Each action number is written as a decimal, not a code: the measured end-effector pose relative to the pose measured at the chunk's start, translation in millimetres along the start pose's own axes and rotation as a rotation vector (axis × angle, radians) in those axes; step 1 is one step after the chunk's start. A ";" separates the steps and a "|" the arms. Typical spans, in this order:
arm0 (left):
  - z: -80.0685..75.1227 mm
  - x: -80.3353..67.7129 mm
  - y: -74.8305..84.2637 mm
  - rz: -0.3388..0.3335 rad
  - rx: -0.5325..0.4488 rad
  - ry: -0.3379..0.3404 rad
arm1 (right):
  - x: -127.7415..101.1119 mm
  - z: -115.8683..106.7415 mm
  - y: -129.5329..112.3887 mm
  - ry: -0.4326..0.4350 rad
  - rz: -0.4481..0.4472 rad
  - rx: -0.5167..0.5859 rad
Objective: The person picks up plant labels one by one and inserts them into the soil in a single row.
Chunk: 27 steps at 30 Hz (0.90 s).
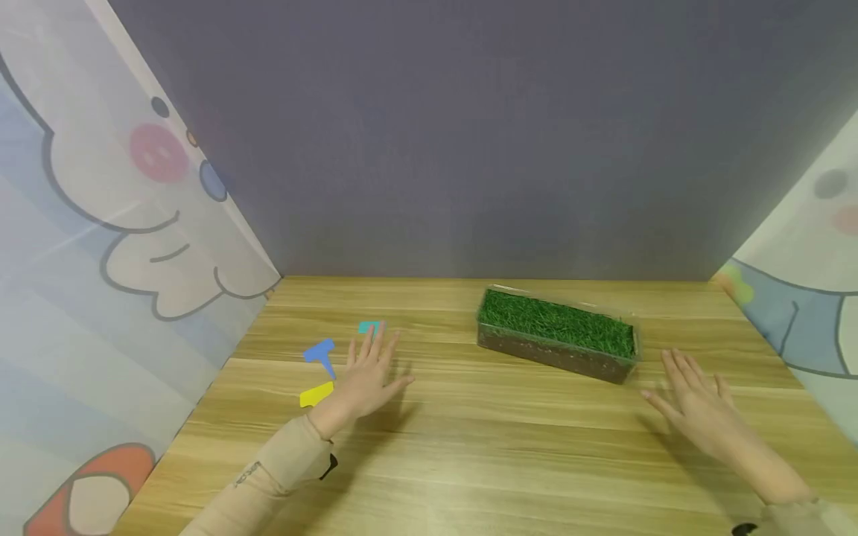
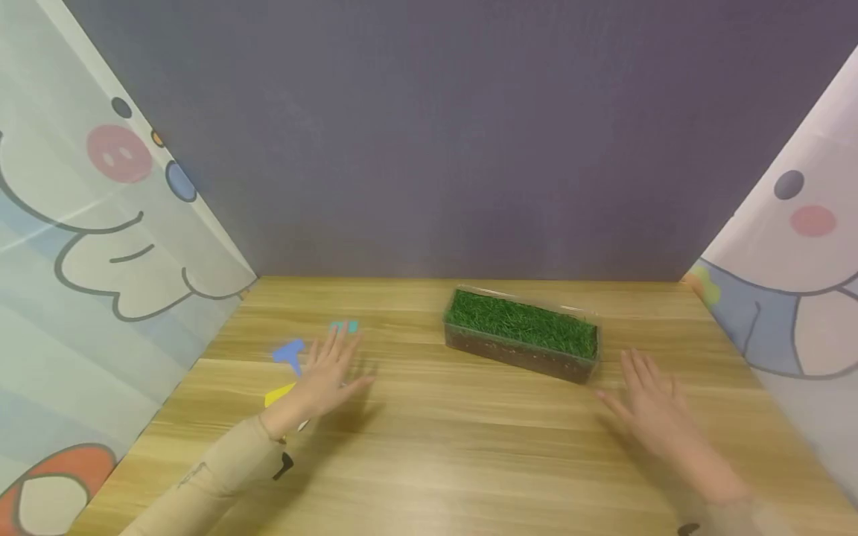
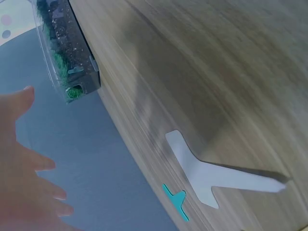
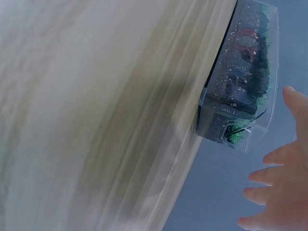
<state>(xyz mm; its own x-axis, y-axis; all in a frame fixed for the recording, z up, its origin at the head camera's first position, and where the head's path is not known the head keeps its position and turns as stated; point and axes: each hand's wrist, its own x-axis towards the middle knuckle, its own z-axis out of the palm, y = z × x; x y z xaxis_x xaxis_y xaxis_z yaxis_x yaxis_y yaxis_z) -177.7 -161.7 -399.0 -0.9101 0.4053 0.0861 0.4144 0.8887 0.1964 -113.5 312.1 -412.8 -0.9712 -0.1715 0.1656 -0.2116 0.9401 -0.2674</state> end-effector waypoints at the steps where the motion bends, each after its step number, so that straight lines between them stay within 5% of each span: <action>1: -0.3 0.4 0.5 0.002 -0.004 0.002 | 0.4 -0.6 0.0 0.002 -0.001 0.004; 16: -6.4 18.6 9.0 0.057 -0.075 0.061 | 13.3 -7.2 2.7 0.126 -0.070 0.081; 23: -9.3 31.4 20.1 0.100 -0.086 0.130 | 19.9 -16.2 6.2 0.046 0.002 0.276; 27: -11.4 41.4 27.7 0.103 -0.071 0.155 | 25.7 -21.4 8.3 -0.014 0.061 0.296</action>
<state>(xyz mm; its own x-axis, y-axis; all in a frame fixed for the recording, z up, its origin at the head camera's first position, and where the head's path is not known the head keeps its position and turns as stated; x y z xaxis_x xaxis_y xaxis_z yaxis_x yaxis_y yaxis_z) -204.0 -122.8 -378.9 -0.8546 0.4508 0.2579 0.5093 0.8246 0.2463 -137.9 321.7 -390.5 -0.9840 -0.1237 0.1282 -0.1739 0.8224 -0.5417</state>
